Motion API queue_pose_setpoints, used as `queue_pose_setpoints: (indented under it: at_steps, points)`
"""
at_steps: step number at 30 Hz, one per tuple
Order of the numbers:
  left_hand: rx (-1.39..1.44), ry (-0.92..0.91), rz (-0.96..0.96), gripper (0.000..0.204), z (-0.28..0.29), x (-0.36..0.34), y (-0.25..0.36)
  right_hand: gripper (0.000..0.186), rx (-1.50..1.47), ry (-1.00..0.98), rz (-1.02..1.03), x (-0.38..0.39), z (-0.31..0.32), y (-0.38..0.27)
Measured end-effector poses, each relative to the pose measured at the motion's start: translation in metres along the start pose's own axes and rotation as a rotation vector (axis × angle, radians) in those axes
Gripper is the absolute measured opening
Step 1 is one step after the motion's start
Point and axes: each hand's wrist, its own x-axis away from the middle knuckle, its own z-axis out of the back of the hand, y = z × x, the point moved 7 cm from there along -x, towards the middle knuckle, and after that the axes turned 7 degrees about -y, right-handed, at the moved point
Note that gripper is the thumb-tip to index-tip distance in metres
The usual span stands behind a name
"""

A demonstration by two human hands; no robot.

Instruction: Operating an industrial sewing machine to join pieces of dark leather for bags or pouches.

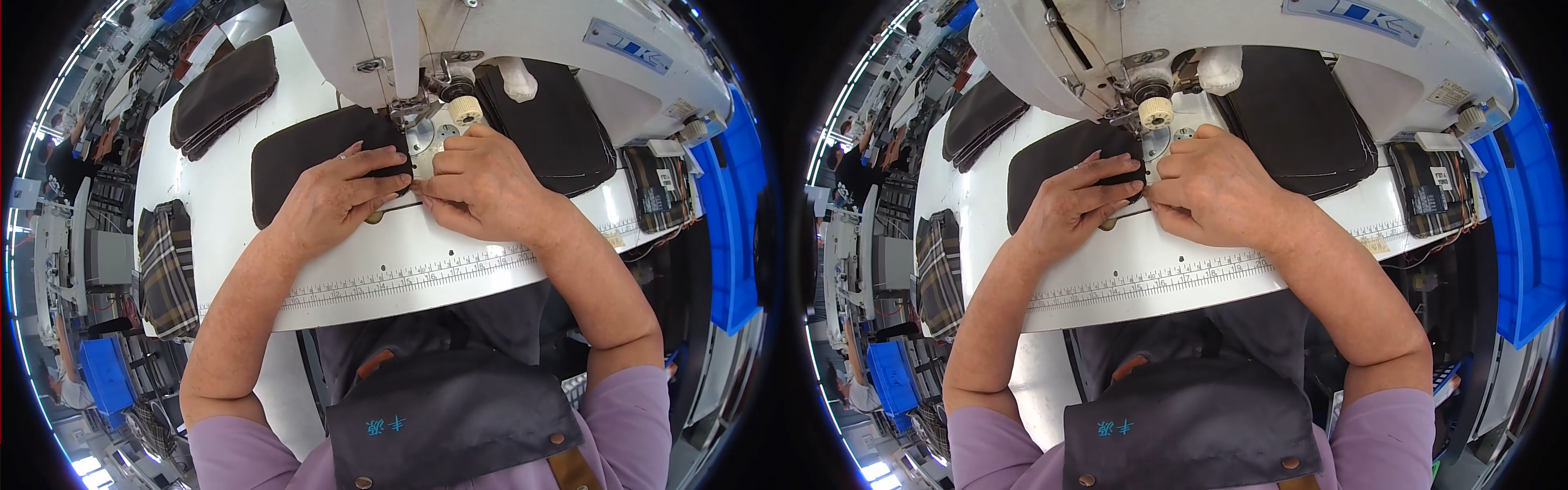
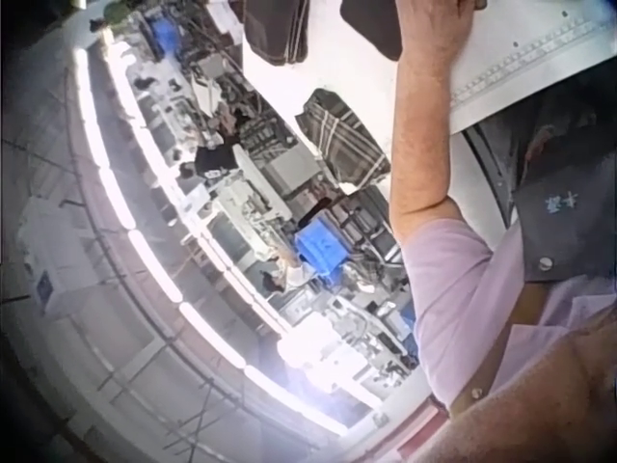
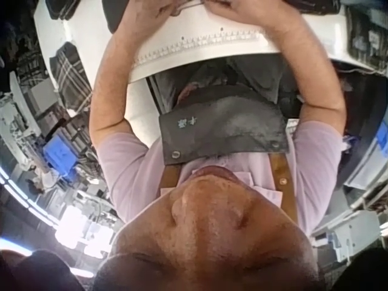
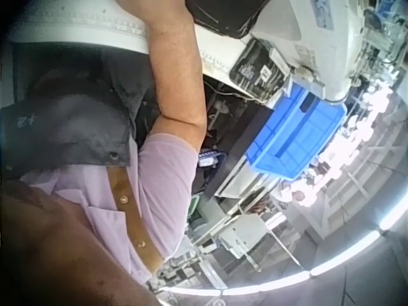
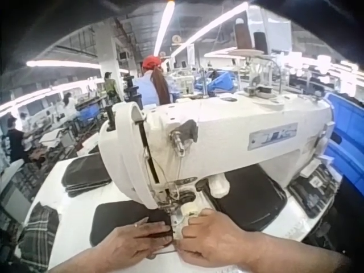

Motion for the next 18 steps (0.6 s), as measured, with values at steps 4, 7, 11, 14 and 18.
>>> queue_pose_setpoints:
  at_steps: [4, 7, 11, 14, 18]
  points:
    - [-0.059, -0.037, -0.043, 0.027, -0.002, -0.003, 0.005, 0.008, -0.021, 0.009, 0.003, 0.001, 0.000, 0.001]
    - [-0.062, -0.038, -0.073, 0.027, -0.003, -0.002, 0.006, 0.009, -0.033, -0.017, -0.017, -0.001, 0.000, -0.001]
    - [0.068, -0.010, -0.032, 0.026, -0.003, 0.001, -0.001, 0.005, -0.049, 0.096, -0.086, 0.001, 0.002, 0.004]
    - [0.083, 0.010, -0.032, 0.024, -0.002, -0.001, -0.004, 0.009, -0.026, 0.048, -0.106, 0.000, 0.000, 0.004]
    - [0.097, 0.017, -0.015, 0.023, 0.001, -0.007, -0.013, 0.011, -0.005, 0.073, -0.171, 0.000, -0.001, 0.008]
